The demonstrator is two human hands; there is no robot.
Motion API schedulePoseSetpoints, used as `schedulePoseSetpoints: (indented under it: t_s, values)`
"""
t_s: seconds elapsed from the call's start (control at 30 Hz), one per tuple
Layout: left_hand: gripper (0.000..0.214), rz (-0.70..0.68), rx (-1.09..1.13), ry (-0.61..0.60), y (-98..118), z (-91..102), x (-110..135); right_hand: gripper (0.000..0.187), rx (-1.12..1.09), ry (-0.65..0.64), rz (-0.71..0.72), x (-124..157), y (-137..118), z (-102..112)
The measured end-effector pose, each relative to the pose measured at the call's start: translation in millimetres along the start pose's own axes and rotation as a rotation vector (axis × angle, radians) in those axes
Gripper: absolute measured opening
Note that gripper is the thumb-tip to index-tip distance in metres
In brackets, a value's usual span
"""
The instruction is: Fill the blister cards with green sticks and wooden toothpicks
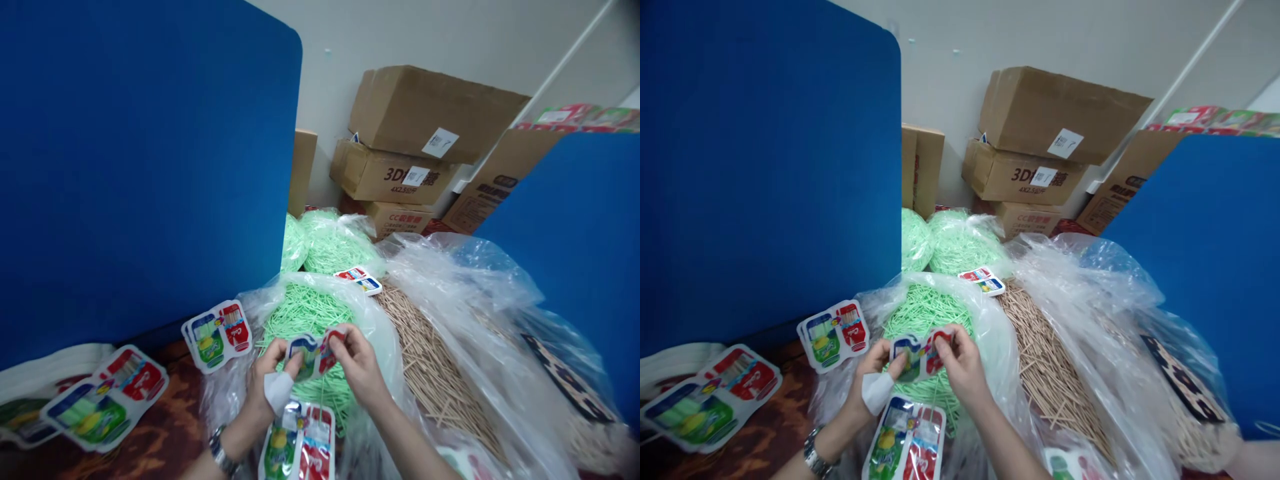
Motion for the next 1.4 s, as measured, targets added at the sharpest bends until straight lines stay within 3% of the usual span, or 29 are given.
schedulePoseSetpoints:
  t_s: [0.17, 0.23, 0.27, 0.33, 0.43, 0.53, 0.63, 0.73, 0.8, 0.87, 0.93, 0.97, 1.03, 1.13, 1.27, 1.4]
  values:
    - [0.016, -0.019, 0.157, 0.057, 2, 2.4, -1, 0.025, 0.028, 0.008, -0.024, 8, 3, -8]
    - [0.041, 0.063, 0.209, 0.001, 4, 1.5, 1, 0.024, 0.056, -0.028, -0.028, 10, 6, -11]
    - [0.043, 0.103, 0.223, -0.040, 6, 2.0, 3, 0.024, 0.065, -0.045, -0.034, 12, 7, -13]
    - [0.026, 0.157, 0.212, -0.103, 6, 8.5, 6, 0.027, 0.079, -0.083, -0.043, 15, 11, -13]
    - [0.019, 0.195, 0.150, -0.073, -1, 35.7, 9, 0.037, 0.171, -0.123, -0.054, 20, 19, -7]
    - [0.031, 0.241, 0.041, 0.096, -16, 77.2, 8, 0.027, 0.376, -0.229, -0.070, 27, 27, 3]
    - [0.043, 0.195, -0.196, 0.212, -33, 114.9, -1, 0.021, 0.616, -0.402, -0.033, 36, 33, 8]
    - [0.053, 0.202, -0.338, 0.253, -48, 135.8, -15, 0.021, 0.833, -0.478, 0.001, 46, 40, 12]
    - [0.073, 0.166, -0.463, 0.309, -51, 139.4, -19, 0.021, 0.942, -0.494, -0.016, 53, 44, 16]
    - [0.082, 0.045, -0.667, 0.369, -48, 133.1, -14, 0.022, 1.002, -0.498, -0.069, 61, 49, 20]
    - [0.071, -0.089, -0.800, 0.319, -42, 115.0, 3, 0.026, 1.026, -0.511, -0.148, 71, 55, 23]
    - [0.059, -0.114, -0.771, 0.227, -41, 102.4, 15, 0.031, 1.038, -0.524, -0.189, 76, 58, 24]
    - [0.040, -0.008, -0.551, -0.070, -42, 73.6, 44, 0.044, 1.077, -0.553, -0.246, 84, 65, 23]
    - [0.040, 0.146, -0.319, -0.314, -43, 40.6, 80, 0.057, 1.154, -0.575, -0.268, 90, 75, 20]
    - [0.049, 0.211, -0.208, -0.315, -43, 26.4, 88, 0.064, 1.144, -0.584, -0.271, 89, 80, 15]
    - [0.046, 0.531, 0.019, -0.194, -61, 16.5, 84, 0.068, 1.055, -0.546, -0.286, 89, 81, 13]
Point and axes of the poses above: each hand's wrist, its own x-axis away from the middle knuckle, its own z-axis out of the back of the hand, y = z × x, the point moved 2 cm from there along -x, towards the middle knuckle, and after that the axes turned 7 degrees about -z, right-handed, at the moved point
